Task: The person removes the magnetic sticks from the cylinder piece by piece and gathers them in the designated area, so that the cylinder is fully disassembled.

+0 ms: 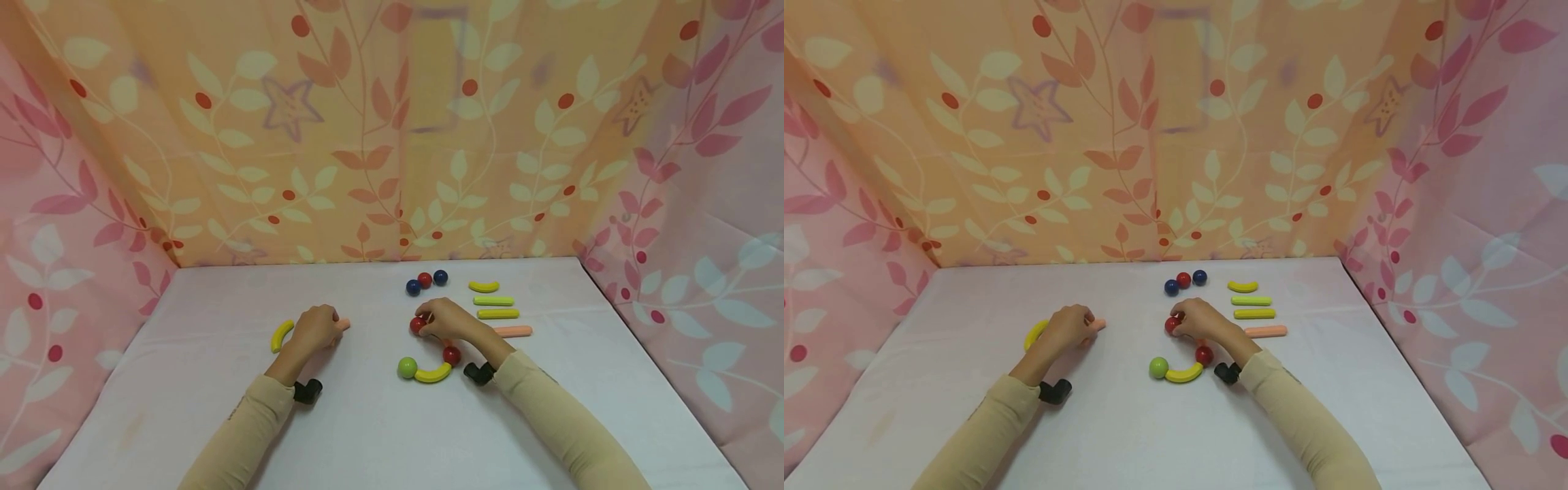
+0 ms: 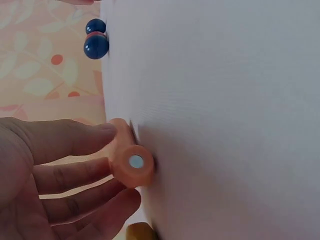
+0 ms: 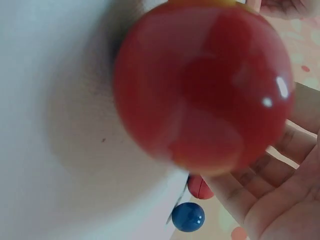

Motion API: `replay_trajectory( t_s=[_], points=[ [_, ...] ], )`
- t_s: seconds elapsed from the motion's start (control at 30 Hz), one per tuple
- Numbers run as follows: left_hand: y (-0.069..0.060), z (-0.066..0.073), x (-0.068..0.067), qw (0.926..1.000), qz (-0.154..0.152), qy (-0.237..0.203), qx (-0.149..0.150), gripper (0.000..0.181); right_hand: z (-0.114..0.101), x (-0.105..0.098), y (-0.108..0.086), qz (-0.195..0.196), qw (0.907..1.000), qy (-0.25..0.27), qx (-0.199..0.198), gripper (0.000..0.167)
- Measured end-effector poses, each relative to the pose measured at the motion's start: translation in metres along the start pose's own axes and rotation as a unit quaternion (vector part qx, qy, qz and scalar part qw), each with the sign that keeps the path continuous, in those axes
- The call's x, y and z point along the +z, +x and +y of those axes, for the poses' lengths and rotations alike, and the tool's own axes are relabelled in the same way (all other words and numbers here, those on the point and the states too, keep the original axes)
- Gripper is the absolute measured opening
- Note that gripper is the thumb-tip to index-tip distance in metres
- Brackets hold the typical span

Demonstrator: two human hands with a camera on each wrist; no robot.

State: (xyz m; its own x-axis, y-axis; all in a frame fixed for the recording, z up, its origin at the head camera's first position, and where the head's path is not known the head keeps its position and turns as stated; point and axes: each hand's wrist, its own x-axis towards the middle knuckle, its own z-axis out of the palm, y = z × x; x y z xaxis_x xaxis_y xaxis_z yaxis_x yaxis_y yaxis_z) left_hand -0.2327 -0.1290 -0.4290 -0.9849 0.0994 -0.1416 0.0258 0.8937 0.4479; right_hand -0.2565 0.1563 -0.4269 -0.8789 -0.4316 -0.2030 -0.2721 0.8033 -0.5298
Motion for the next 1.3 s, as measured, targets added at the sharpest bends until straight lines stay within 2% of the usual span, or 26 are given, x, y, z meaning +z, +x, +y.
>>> replay_trajectory(
  t_s=[0.07,0.2,0.33,0.43,0.5,0.77,0.93,1.03,1.3],
  points=[
    [-0.001,0.001,-0.001,0.9999,0.013,0.002,0.007,0.038,0.002,-0.001,-0.003,0.005,1.0,0.001,-0.005,0.037],
    [0.0,0.006,-0.002,0.9988,0.041,-0.005,0.028,0.032,0.005,-0.004,-0.01,0.017,0.9999,0.0,-0.004,0.036],
    [0.004,0.016,0.001,0.9953,0.06,-0.034,0.068,0.025,0.008,-0.005,-0.016,0.022,0.9996,0.001,0.017,0.035],
    [0.007,0.029,0.008,0.9917,0.059,-0.059,0.098,0.022,0.008,-0.005,-0.018,0.024,0.999,0.007,0.036,0.035],
    [0.01,0.039,0.013,0.9901,0.048,-0.068,0.113,0.021,0.008,-0.005,-0.019,0.026,0.9987,0.007,0.043,0.035],
    [0.022,0.072,0.041,0.9833,-0.039,-0.104,0.144,0.024,0.011,-0.001,-0.017,0.023,0.9987,0.001,0.045,0.031],
    [0.029,0.087,0.055,0.9795,-0.08,-0.115,0.145,0.031,0.011,0.001,-0.016,0.02,0.9986,0.003,0.049,0.03],
    [0.032,0.094,0.06,0.9779,-0.094,-0.118,0.145,0.036,0.01,0.001,-0.016,0.019,0.9983,0.004,0.056,0.03],
    [0.037,0.099,0.068,0.9764,-0.096,-0.116,0.155,0.043,0.01,0.003,-0.014,0.021,0.9974,-0.01,0.068,0.026]
  ],
)
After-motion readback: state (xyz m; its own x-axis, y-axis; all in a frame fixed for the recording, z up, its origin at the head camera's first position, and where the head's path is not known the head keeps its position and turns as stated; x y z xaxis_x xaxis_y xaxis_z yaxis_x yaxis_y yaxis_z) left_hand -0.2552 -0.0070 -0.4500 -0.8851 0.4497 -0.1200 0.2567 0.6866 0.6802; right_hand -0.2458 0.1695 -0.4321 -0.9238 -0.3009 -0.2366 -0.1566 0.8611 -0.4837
